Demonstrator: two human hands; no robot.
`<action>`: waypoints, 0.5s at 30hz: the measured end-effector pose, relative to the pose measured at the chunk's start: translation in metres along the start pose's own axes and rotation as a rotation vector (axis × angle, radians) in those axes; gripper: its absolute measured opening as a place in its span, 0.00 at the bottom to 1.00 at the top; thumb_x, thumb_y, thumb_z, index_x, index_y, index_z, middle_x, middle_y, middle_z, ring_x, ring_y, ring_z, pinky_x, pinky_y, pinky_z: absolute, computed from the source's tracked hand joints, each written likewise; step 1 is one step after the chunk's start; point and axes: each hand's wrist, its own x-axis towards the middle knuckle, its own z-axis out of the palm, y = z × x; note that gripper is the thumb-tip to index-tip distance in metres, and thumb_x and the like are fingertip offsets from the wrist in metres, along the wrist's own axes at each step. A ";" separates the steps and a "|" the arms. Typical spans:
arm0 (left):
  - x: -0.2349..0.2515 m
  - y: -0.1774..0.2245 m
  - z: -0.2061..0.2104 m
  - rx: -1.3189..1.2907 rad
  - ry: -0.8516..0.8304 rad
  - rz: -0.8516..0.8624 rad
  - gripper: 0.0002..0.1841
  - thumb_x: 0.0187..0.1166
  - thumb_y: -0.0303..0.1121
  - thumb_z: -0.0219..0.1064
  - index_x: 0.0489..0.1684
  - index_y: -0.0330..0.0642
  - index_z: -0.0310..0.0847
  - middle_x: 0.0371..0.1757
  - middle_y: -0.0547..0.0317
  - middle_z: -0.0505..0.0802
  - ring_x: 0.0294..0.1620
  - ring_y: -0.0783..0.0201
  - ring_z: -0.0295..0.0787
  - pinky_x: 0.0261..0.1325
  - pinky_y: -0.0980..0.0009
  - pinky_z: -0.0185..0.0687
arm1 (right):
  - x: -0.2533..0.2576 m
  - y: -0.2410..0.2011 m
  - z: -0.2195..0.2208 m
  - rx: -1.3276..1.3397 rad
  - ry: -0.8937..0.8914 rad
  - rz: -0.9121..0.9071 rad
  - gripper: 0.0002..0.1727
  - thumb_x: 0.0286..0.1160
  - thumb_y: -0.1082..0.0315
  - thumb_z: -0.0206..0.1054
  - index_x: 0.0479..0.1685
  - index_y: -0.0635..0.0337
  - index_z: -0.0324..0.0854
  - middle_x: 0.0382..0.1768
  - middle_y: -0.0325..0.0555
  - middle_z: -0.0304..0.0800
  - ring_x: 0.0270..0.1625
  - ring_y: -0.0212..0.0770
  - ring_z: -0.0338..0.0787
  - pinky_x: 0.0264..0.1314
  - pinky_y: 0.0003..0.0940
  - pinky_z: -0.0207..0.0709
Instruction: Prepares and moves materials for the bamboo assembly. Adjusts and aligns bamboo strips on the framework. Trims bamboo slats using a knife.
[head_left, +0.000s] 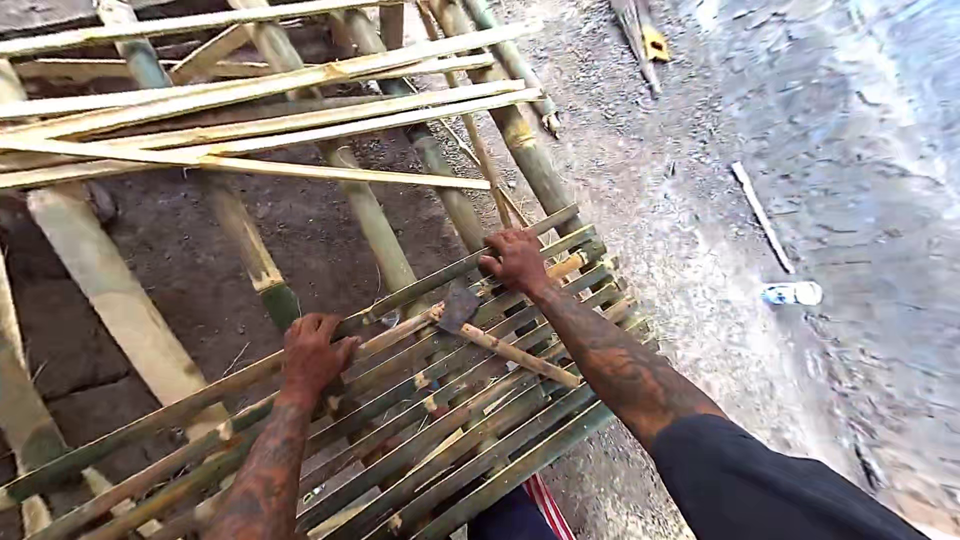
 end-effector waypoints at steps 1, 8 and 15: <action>0.000 -0.002 0.002 0.004 -0.001 0.030 0.27 0.75 0.52 0.75 0.61 0.38 0.89 0.59 0.31 0.90 0.64 0.30 0.85 0.69 0.33 0.76 | 0.002 0.001 0.001 -0.002 -0.007 0.000 0.31 0.81 0.37 0.60 0.73 0.46 0.83 0.69 0.51 0.88 0.79 0.55 0.79 0.89 0.65 0.54; -0.001 -0.005 0.004 -0.018 -0.016 0.056 0.23 0.78 0.47 0.73 0.59 0.37 0.90 0.50 0.32 0.92 0.56 0.31 0.88 0.63 0.34 0.78 | 0.000 0.007 0.009 0.011 0.034 -0.049 0.33 0.81 0.37 0.60 0.72 0.51 0.83 0.65 0.53 0.90 0.76 0.57 0.82 0.88 0.63 0.57; -0.002 -0.002 0.004 -0.013 -0.028 0.020 0.22 0.76 0.46 0.76 0.60 0.40 0.91 0.50 0.36 0.92 0.57 0.36 0.89 0.66 0.38 0.79 | -0.001 0.011 0.013 0.058 0.079 -0.079 0.31 0.80 0.41 0.64 0.71 0.53 0.84 0.66 0.56 0.89 0.75 0.59 0.83 0.86 0.66 0.56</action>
